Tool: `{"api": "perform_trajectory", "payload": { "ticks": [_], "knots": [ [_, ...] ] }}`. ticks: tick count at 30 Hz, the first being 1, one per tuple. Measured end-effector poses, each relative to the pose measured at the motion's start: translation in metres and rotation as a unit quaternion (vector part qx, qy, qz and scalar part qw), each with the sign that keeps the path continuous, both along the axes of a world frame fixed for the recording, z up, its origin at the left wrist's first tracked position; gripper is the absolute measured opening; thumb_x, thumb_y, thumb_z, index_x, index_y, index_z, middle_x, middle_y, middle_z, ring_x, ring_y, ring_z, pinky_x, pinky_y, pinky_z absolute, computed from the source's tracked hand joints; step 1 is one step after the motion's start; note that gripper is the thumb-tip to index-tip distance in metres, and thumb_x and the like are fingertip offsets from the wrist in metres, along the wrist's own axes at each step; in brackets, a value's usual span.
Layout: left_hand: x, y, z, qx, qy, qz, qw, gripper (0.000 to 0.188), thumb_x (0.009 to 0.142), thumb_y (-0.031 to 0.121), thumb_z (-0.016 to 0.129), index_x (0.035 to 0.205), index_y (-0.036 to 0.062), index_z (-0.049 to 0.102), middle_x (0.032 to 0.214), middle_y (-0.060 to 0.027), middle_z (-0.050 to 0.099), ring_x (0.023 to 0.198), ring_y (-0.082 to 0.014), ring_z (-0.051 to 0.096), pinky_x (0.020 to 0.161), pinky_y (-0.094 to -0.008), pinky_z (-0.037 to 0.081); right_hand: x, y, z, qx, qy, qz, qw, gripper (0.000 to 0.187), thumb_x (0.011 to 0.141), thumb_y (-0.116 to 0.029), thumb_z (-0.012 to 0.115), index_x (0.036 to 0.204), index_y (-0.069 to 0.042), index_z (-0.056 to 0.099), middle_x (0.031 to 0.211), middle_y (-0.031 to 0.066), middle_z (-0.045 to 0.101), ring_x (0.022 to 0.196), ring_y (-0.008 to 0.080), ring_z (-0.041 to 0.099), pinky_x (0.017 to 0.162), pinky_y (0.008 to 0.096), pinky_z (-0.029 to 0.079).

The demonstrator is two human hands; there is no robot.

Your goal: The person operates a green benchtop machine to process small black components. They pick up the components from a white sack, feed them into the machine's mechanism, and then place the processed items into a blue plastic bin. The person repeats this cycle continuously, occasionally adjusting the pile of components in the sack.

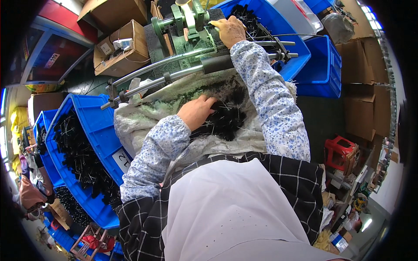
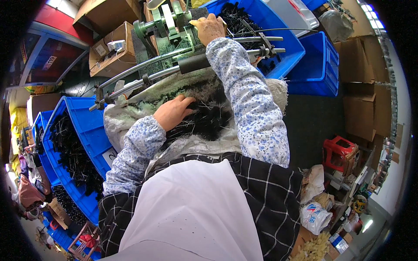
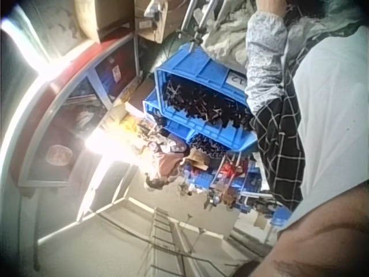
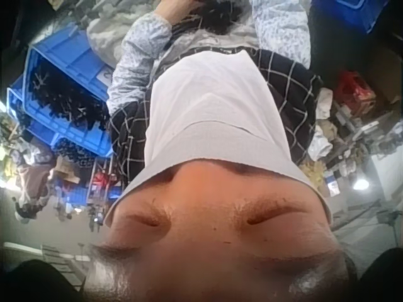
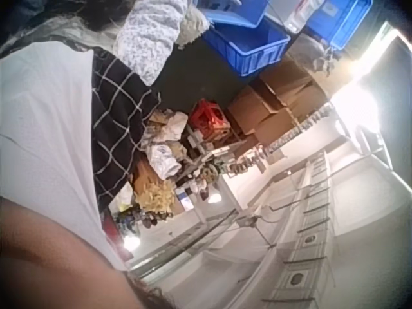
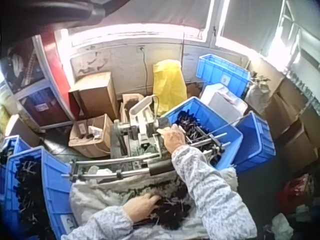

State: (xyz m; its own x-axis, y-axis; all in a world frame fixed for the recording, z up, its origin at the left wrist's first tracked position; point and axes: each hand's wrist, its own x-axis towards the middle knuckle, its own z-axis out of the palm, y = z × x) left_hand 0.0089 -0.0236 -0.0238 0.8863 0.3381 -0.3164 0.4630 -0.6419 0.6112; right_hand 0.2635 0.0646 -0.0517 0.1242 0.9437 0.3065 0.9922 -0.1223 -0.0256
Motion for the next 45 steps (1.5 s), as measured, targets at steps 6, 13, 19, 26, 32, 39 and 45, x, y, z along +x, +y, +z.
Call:
{"api": "perform_trajectory", "payload": {
  "ticks": [6,13,19,26,32,39,45],
  "knots": [
    [-0.032,0.007,0.026,-0.013,-0.092,0.061,0.994,0.038,0.087,0.017,0.053,0.122,0.0046,0.042,0.105,-0.0199,0.054,0.095,-0.0361,0.055,0.081,-0.0403,0.045,0.001,-0.015,0.015,-0.051,-0.041,-0.083,0.994,0.047,0.081,-0.03,0.061,0.124,-0.015,0.05,0.114,0.0026,0.052,0.103,0.0228,0.048,0.087,0.0395,0.037],
    [-0.056,0.018,0.045,-0.077,-0.079,0.13,0.985,0.038,0.088,0.019,0.054,0.119,0.0038,0.036,0.102,-0.026,0.055,0.094,-0.0395,0.056,0.078,-0.04,0.046,-0.004,-0.025,0.01,0.006,0.032,-0.078,0.996,0.042,0.075,-0.026,0.064,0.114,-0.013,0.058,0.108,0.0035,0.058,0.102,0.0247,0.05,0.087,0.0405,0.039],
    [-0.059,0.017,0.044,-0.056,-0.119,0.126,0.983,0.038,0.087,0.019,0.055,0.116,0.0041,0.037,0.095,-0.0261,0.058,0.087,-0.0399,0.058,0.074,-0.0407,0.046,-0.027,-0.01,-0.002,0.05,0.107,-0.04,0.992,0.038,0.074,-0.021,0.062,0.11,-0.009,0.059,0.101,0.0097,0.062,0.097,0.0282,0.054,0.084,0.0409,0.042],
    [-0.054,0.017,0.047,-0.08,-0.081,0.138,0.984,0.037,0.088,0.021,0.055,0.115,0.0036,0.036,0.097,-0.0244,0.058,0.088,-0.0384,0.059,0.074,-0.0393,0.046,-0.068,0.005,-0.002,0.042,0.069,-0.024,0.996,0.034,0.076,-0.019,0.057,0.107,-0.007,0.059,0.095,0.0109,0.063,0.098,0.0306,0.056,0.084,0.0419,0.043],
    [-0.056,0.017,0.043,-0.058,-0.128,0.155,0.978,0.034,0.088,0.021,0.055,0.11,0.003,0.037,0.092,-0.0232,0.058,0.08,-0.0393,0.058,0.069,-0.0408,0.046,-0.065,0.0,0.002,0.02,0.039,-0.046,0.998,0.033,0.078,-0.025,0.055,0.108,-0.01,0.059,0.096,0.0083,0.063,0.106,0.0279,0.054,0.083,0.043,0.041],
    [-0.063,0.022,0.053,-0.075,-0.146,0.218,0.962,0.03,0.086,0.017,0.059,0.108,0.0018,0.046,0.086,-0.0164,0.057,0.071,-0.0269,0.057,0.066,-0.0346,0.046,-0.002,-0.015,-0.004,0.06,0.017,-0.048,0.997,0.031,0.076,-0.027,0.063,0.103,-0.013,0.064,0.101,0.0073,0.064,0.104,0.0271,0.056,0.087,0.0431,0.042],
    [-0.051,0.033,0.058,-0.081,-0.236,0.242,0.937,0.022,0.086,0.011,0.055,0.105,0.001,0.051,0.082,-0.0107,0.056,0.067,-0.0164,0.054,0.064,-0.0291,0.045,0.064,0.0,-0.012,0.046,0.078,-0.035,0.995,0.027,0.086,-0.028,0.052,0.103,-0.01,0.064,0.102,0.0128,0.062,0.092,0.0313,0.06,0.082,0.0405,0.047]
  ]
}}
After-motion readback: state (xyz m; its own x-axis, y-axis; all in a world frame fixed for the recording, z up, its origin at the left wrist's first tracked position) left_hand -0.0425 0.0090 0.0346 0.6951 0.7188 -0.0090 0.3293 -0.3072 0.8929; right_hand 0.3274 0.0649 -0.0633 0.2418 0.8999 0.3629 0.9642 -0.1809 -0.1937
